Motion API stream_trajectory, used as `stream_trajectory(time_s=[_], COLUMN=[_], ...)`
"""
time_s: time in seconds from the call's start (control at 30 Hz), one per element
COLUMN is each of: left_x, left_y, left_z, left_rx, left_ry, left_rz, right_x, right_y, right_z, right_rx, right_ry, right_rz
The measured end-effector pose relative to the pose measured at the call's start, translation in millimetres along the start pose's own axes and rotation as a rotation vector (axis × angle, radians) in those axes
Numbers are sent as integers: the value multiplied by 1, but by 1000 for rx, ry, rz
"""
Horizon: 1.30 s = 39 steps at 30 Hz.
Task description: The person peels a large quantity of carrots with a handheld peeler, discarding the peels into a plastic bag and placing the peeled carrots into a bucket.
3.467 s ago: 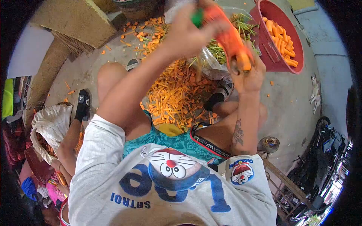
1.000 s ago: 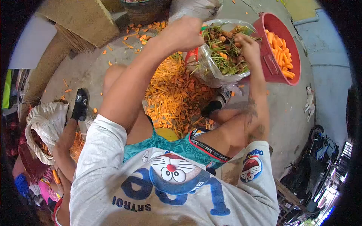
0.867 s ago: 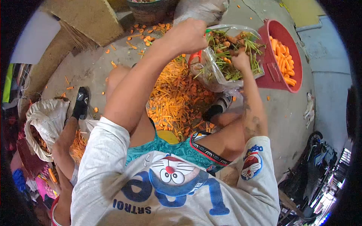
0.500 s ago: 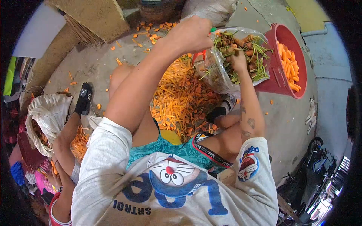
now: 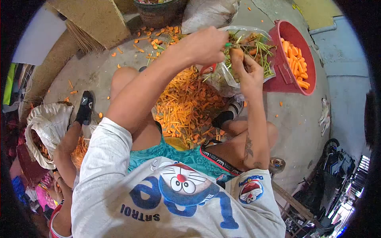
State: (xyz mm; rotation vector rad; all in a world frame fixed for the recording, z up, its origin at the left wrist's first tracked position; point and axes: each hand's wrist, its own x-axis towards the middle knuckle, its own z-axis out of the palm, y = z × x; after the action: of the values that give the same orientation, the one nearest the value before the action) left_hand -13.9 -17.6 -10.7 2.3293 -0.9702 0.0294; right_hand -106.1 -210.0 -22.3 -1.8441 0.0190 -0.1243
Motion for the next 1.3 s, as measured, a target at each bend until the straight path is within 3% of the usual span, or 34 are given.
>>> stream_trajectory(time_s=[0.03, 0.1, 0.13, 0.2, 0.23, 0.33, 0.37, 0.4, 0.5, 0.57, 0.63, 0.7, 0.83, 0.97, 1.03, 1.07, 1.1, 1.17, 1.23, 1.3], left_x=[1, 2, 2, 3, 5, 10, 10, 10, 12, 15, 19, 19, 21, 21, 21, 26, 29, 28, 31, 17], left_y=[-5, -19, -22, -25, -26, -25, -23, -14, -7, -4, -11, -14, 7, 27, 21, 11, 2, -8, -8, 29], left_z=[2, -4, -6, -9, -11, -16, -18, -27, -26, -24, -21, -19, -7, 10, 4, -8, -17, -22, 15, 12], left_rx=[1, 181, 186, -48, -48, -488, -490, -578, -766, -990, -947, -988, -871, -864, -517, -686, -695, -855, -781, -662], left_ry=[-3, -346, -343, -11, -25, 306, 305, 256, 232, 253, 231, 111, 55, 130, 465, 339, 406, 462, 482, 405], left_rz=[-2, -215, -215, -129, -118, 25, 20, -40, -95, -147, -184, -127, -189, -9, 207, 4, -225, -245, -112, -71], right_x=[-4, -8, -6, -5, -7, -5, -5, -6, -11, -12, -14, -12, -17, -18, -19, -21, -21, -24, -23, -20], right_y=[1, 2, 2, 6, 9, 20, 23, 24, 18, 6, 8, 16, 25, 1, -5, -2, 1, 3, -6, -26], right_z=[0, 0, -4, -16, -22, -38, -41, -41, -44, -40, -43, -49, -37, -14, -13, -17, -20, -23, -22, -9], right_rx=[3, 211, 214, 463, 587, 505, 436, 656, 814, 733, 649, 931, 962, 951, 942, 948, 951, 994, 1034, 921], right_ry=[-1, 73, 73, 107, 129, 140, 143, 103, 69, 97, 120, -141, -33, 127, 205, 74, -58, -64, -70, 233], right_rz=[2, -107, -111, -92, -78, 25, 62, 42, 103, 97, 90, 202, 257, 246, 260, 203, 141, 156, 169, 285])
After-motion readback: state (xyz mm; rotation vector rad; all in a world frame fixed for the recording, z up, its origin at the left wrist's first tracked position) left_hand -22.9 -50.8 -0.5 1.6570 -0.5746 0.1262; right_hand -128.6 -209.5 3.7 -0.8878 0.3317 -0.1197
